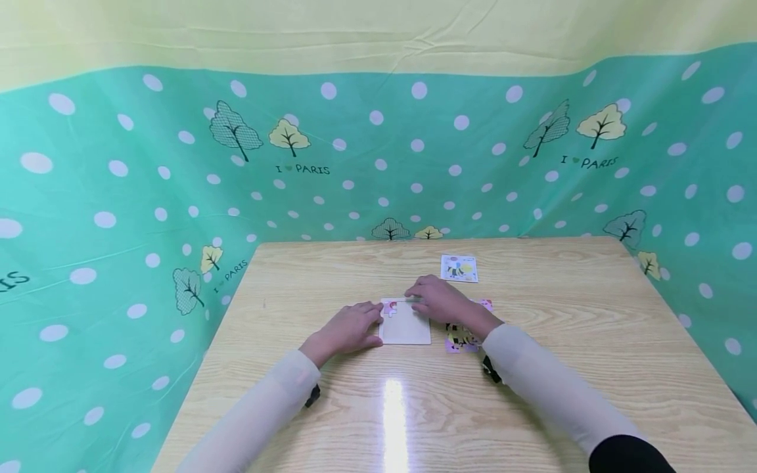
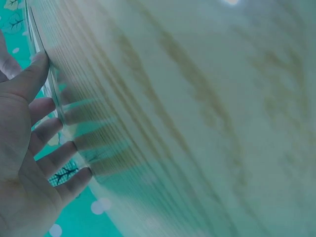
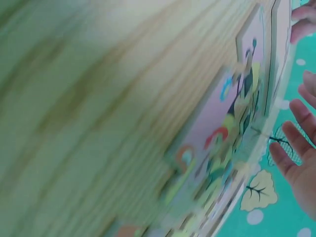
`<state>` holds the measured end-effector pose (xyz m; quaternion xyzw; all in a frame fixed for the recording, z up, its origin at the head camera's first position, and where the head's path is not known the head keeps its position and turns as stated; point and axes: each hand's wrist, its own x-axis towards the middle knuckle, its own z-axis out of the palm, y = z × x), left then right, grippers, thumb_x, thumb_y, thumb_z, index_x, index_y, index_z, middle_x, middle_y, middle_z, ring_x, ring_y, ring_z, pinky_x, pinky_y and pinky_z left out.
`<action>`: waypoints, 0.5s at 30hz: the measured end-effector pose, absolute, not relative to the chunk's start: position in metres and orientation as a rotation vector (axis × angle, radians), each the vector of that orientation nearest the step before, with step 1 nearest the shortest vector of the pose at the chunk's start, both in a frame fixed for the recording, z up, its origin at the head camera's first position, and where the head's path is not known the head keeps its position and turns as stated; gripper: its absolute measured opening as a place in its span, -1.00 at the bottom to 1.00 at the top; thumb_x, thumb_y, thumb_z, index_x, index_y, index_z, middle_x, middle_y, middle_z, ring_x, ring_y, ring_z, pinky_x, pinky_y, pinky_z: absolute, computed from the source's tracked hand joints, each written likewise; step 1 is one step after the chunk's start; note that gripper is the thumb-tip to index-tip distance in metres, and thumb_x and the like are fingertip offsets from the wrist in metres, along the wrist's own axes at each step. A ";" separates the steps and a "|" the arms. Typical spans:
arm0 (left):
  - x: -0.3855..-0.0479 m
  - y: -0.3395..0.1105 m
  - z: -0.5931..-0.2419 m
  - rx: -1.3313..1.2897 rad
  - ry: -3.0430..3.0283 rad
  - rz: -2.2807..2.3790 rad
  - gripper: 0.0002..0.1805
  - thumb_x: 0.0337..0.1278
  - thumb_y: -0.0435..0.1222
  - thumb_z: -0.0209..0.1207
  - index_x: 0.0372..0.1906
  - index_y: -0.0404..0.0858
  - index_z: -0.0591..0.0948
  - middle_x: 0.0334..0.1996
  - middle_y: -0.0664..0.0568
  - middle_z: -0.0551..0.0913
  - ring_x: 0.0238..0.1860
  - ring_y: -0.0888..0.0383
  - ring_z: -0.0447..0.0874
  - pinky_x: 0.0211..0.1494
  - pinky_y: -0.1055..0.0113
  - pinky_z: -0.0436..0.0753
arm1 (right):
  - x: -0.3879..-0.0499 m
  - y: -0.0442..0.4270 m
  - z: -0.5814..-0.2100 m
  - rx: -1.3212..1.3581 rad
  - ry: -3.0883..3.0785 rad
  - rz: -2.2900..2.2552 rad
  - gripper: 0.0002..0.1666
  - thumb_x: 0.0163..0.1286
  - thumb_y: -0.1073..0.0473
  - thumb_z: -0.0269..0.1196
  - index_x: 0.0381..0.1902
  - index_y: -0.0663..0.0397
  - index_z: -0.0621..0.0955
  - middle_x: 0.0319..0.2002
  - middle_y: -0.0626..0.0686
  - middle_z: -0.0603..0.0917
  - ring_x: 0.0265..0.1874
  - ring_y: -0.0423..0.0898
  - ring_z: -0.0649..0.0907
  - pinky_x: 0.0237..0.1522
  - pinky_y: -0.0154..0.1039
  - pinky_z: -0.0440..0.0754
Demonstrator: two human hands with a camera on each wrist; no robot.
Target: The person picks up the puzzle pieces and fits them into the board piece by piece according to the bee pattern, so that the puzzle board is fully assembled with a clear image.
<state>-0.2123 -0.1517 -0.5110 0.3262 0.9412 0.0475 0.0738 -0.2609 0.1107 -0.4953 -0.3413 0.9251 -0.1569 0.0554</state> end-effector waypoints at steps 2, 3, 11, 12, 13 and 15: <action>-0.212 -0.152 -0.511 0.983 2.829 0.142 -0.41 0.23 0.15 0.28 0.19 -0.14 0.63 0.46 -0.10 0.45 0.45 -0.17 0.43 0.41 -0.15 0.53 | -0.262 0.116 -0.495 -1.029 2.815 -0.492 -0.60 0.46 0.05 0.28 0.21 -0.01 0.67 0.11 0.07 0.71 0.15 0.05 0.63 0.30 0.05 0.57; -0.212 -0.152 -0.511 0.982 2.829 0.147 -0.41 0.22 0.15 0.29 0.19 -0.14 0.63 0.46 -0.10 0.45 0.45 -0.17 0.43 0.40 -0.15 0.53 | -0.262 0.119 -0.496 -1.021 2.816 -0.495 -0.59 0.46 0.04 0.28 0.21 -0.02 0.66 0.11 0.06 0.71 0.15 0.04 0.64 0.31 0.04 0.57; -0.212 -0.152 -0.511 0.971 2.816 0.166 -0.41 0.23 0.14 0.29 0.20 -0.16 0.62 0.47 -0.11 0.43 0.47 -0.17 0.41 0.41 -0.18 0.51 | -0.260 0.141 -0.497 -0.999 2.800 -0.505 -0.57 0.48 0.03 0.26 0.24 0.00 0.65 0.09 0.05 0.71 0.12 0.01 0.63 0.28 0.03 0.59; -0.212 -0.152 -0.511 0.973 2.817 0.160 -0.41 0.23 0.14 0.29 0.20 -0.15 0.62 0.48 -0.11 0.43 0.47 -0.17 0.41 0.42 -0.18 0.51 | -0.260 0.144 -0.497 -0.993 2.798 -0.508 -0.57 0.48 0.03 0.26 0.24 -0.01 0.64 0.09 0.04 0.71 0.11 0.00 0.63 0.26 0.02 0.60; -0.211 -0.152 -0.511 0.975 2.819 0.156 -0.41 0.23 0.14 0.29 0.21 -0.15 0.62 0.48 -0.10 0.43 0.47 -0.17 0.41 0.42 -0.17 0.51 | -0.259 0.148 -0.496 -0.990 2.797 -0.513 -0.57 0.48 0.03 0.26 0.24 -0.02 0.64 0.09 0.04 0.71 0.11 0.00 0.63 0.25 0.02 0.61; -0.211 -0.152 -0.511 0.981 2.823 0.152 -0.41 0.22 0.14 0.29 0.20 -0.15 0.62 0.47 -0.11 0.44 0.46 -0.17 0.42 0.41 -0.17 0.51 | -0.259 0.154 -0.496 -0.990 2.793 -0.527 -0.57 0.48 0.05 0.26 0.25 -0.02 0.64 0.08 0.04 0.71 0.09 -0.01 0.63 0.24 0.03 0.61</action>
